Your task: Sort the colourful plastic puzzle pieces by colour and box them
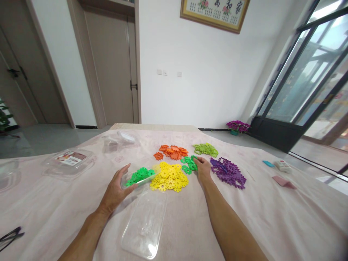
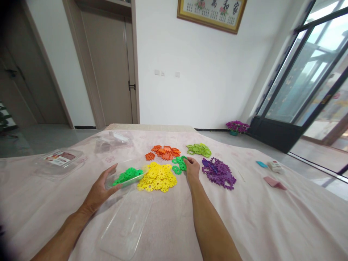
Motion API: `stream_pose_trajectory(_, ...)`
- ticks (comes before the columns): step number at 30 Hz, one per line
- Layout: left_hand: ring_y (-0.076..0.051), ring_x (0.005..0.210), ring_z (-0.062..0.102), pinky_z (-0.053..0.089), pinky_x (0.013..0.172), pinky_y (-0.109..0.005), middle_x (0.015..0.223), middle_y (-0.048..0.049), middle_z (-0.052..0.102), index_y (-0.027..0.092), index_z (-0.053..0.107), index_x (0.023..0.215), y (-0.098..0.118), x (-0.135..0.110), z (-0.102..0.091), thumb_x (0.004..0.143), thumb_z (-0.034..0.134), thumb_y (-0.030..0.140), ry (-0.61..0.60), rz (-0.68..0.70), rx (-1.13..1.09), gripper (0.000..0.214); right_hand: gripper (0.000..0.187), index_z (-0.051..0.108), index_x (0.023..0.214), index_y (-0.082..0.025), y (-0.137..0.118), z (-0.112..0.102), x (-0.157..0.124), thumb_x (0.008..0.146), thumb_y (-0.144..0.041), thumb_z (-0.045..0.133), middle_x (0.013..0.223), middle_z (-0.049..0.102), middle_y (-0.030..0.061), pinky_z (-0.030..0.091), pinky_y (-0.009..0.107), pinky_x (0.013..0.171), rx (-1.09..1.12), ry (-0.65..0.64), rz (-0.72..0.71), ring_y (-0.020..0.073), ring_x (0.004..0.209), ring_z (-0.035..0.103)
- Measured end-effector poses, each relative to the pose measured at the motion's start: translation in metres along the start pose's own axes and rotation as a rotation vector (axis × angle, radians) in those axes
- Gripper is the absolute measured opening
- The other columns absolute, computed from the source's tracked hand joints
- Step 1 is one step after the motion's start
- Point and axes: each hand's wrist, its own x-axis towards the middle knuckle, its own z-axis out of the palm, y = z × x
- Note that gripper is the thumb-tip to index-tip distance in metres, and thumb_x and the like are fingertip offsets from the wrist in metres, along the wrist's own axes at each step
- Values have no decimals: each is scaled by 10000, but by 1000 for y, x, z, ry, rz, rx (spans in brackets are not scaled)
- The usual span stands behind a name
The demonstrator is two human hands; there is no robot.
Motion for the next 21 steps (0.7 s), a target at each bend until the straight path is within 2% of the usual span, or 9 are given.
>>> stream_pose_trajectory(5, -395, 1351, 542, 412, 1147, -564, 1459, -194, 547, 210, 466, 1474, 0, 0, 0, 789, 744, 472, -17, -1, -6, 785, 302, 720, 786, -171, -44, 50, -47, 707, -461, 750, 636, 627, -11, 398, 247, 515, -1, -325, -99, 122, 547, 519)
stream_pose_trajectory(7, -387, 1345, 547, 412, 1138, -571, 1457, -192, 547, 210, 460, 1480, -1, 0, 0, 795, 740, 470, -15, 1, 2, 784, 275, 716, 781, -173, -65, 72, -70, 748, -445, 728, 635, 615, -18, 385, 239, 526, -36, -440, -187, 116, 559, 508)
stream_pose_trajectory(10, -361, 1328, 563, 420, 1122, -575, 1456, -176, 547, 223, 454, 1481, -4, 0, 0, 794, 748, 459, -6, 19, 4, 784, 230, 712, 759, -179, -89, 103, -98, 800, -405, 696, 666, 631, -13, 402, 237, 561, -53, -545, -326, 116, 595, 523)
stream_pose_trajectory(13, -335, 1326, 569, 427, 1122, -552, 1465, -157, 541, 235, 450, 1482, -7, 0, 0, 791, 755, 450, -2, 31, 1, 785, 181, 739, 791, -191, -100, 129, -116, 844, -354, 680, 725, 665, 1, 450, 250, 642, -115, -666, -454, 133, 678, 582)
stream_pose_trajectory(15, -328, 1333, 562, 423, 1131, -540, 1465, -153, 539, 232, 446, 1487, -7, 0, 0, 789, 757, 449, -1, 37, 2, 793, 150, 762, 890, -202, -101, 140, -122, 860, -327, 685, 821, 700, 20, 484, 268, 722, -160, -733, -524, 149, 766, 629)
stream_pose_trajectory(18, -324, 1329, 564, 422, 1134, -536, 1451, -155, 548, 224, 446, 1490, -8, 0, 0, 795, 752, 458, -2, 36, 16, 795, 183, 758, 998, -202, -91, 141, -119, 888, -308, 656, 955, 725, 53, 514, 298, 817, -164, -713, -570, 173, 881, 666)
stream_pose_trajectory(21, -322, 1307, 582, 435, 1123, -531, 1454, -163, 543, 213, 449, 1490, -8, 0, 1, 797, 750, 464, -5, 29, 21, 797, 212, 750, 973, -200, -73, 119, -98, 927, -308, 573, 990, 742, 68, 516, 335, 877, -189, -529, -566, 201, 947, 670)
